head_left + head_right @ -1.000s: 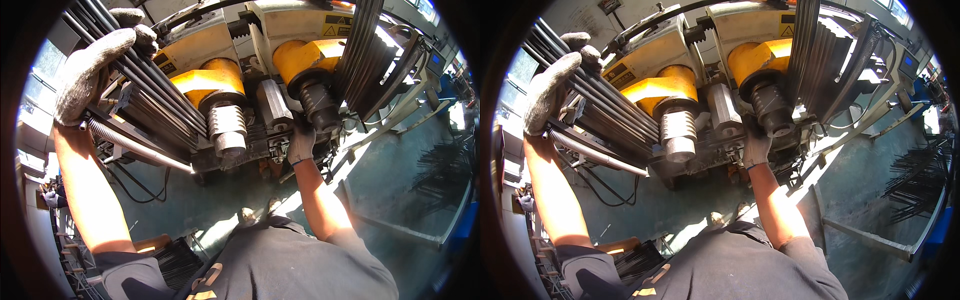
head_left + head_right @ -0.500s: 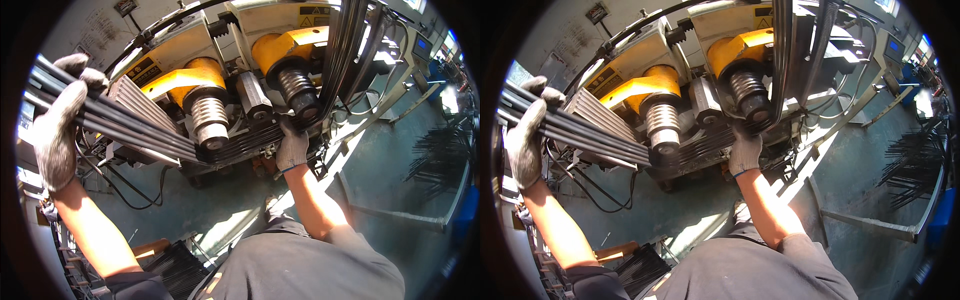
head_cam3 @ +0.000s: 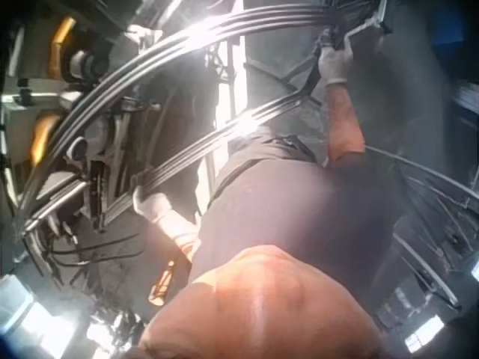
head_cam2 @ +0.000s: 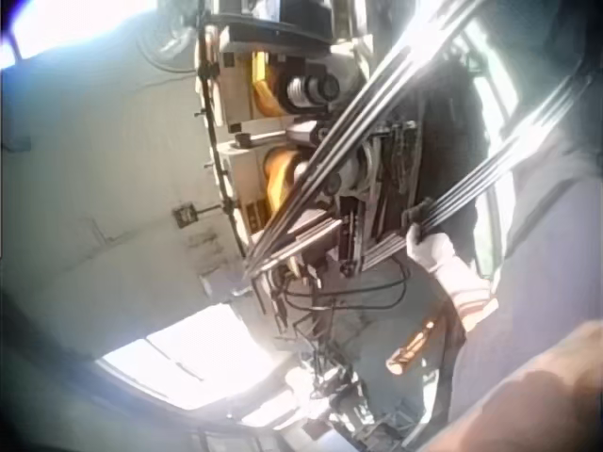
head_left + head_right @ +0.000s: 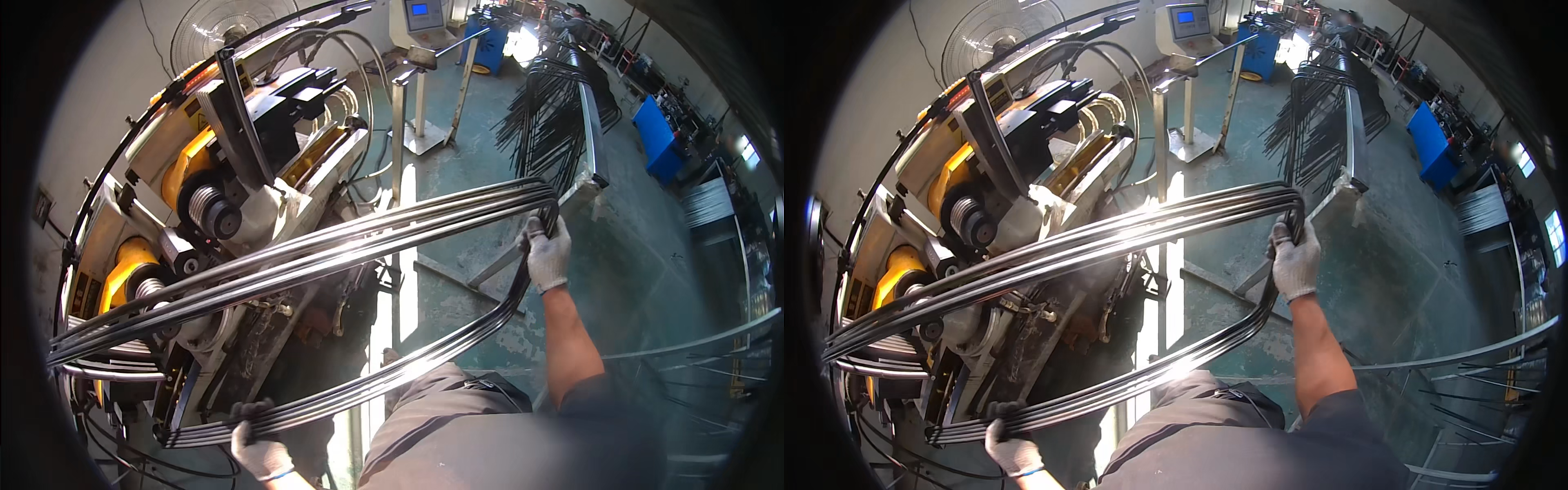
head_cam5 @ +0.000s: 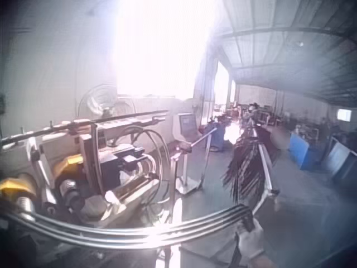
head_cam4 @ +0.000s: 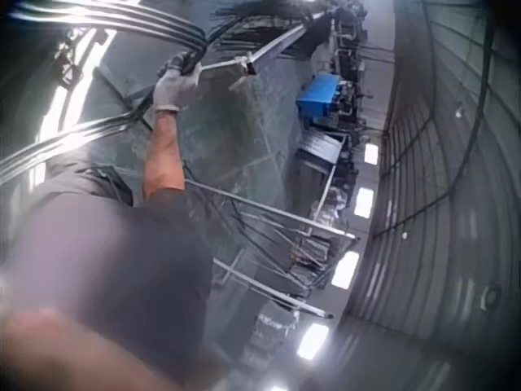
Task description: The person repeatedly picks up bundles of long metal rods from a floor rack and feeds them into a yellow industrial machine. The rods are inserted into rollers and advanced through the machine, then removed and returned to the rack. This cycle repeats throughout the clip.
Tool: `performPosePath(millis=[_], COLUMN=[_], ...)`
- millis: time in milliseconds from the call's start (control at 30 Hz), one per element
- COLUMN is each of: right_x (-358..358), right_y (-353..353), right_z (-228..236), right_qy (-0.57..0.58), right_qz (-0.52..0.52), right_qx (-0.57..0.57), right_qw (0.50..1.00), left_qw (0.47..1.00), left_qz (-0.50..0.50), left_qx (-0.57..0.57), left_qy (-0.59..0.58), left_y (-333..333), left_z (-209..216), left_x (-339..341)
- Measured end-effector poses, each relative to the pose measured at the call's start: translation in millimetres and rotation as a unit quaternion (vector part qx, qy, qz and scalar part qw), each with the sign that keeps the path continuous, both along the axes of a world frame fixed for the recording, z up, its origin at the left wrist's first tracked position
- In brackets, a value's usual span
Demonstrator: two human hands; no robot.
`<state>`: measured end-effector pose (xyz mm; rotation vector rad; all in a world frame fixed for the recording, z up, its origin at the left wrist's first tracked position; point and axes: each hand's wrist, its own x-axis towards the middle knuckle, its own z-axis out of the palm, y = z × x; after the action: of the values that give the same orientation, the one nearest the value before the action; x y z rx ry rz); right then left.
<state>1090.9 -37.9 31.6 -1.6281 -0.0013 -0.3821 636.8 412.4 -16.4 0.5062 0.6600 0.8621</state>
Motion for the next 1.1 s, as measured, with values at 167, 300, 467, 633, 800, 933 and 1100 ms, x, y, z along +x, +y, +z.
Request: performPosePath(millis=[167, 300, 467, 633, 800, 933, 1100], right_x=[99, 205, 368, 520, 463, 328, 151], right_y=[-177, -268, -339, -377, -299, -259, -249], right_z=[68, 86, 6, -31, -146, -252, -382], right_qy=[-0.066, -0.125, -0.083, -0.053, -0.105, -0.010, 0.152], right_qz=[-0.153, -0.227, -0.177, -0.096, -0.044, 0.092, 0.319], right_qx=[-0.151, -0.399, -0.516, -0.561, -0.579, -0.634, -0.756], right_qw=[0.974, 0.880, 0.834, 0.821, 0.807, 0.768, 0.551], left_qw=[0.954, 0.793, 0.935, 0.959, 0.948, 0.915, 0.923], left_qz=[-0.201, -0.307, -0.274, -0.235, -0.148, -0.037, 0.155], left_qx=[-0.224, 0.321, -0.130, -0.014, 0.001, -0.003, -0.070], left_qy=[-0.003, 0.418, 0.181, 0.155, 0.281, 0.402, 0.345], left_y=[-170, -212, -246, -253, -280, -299, -332], left_z=[-34, -143, -85, -92, -92, -135, -110], left_x=[111, 120, 213, 231, 182, 98, -73])
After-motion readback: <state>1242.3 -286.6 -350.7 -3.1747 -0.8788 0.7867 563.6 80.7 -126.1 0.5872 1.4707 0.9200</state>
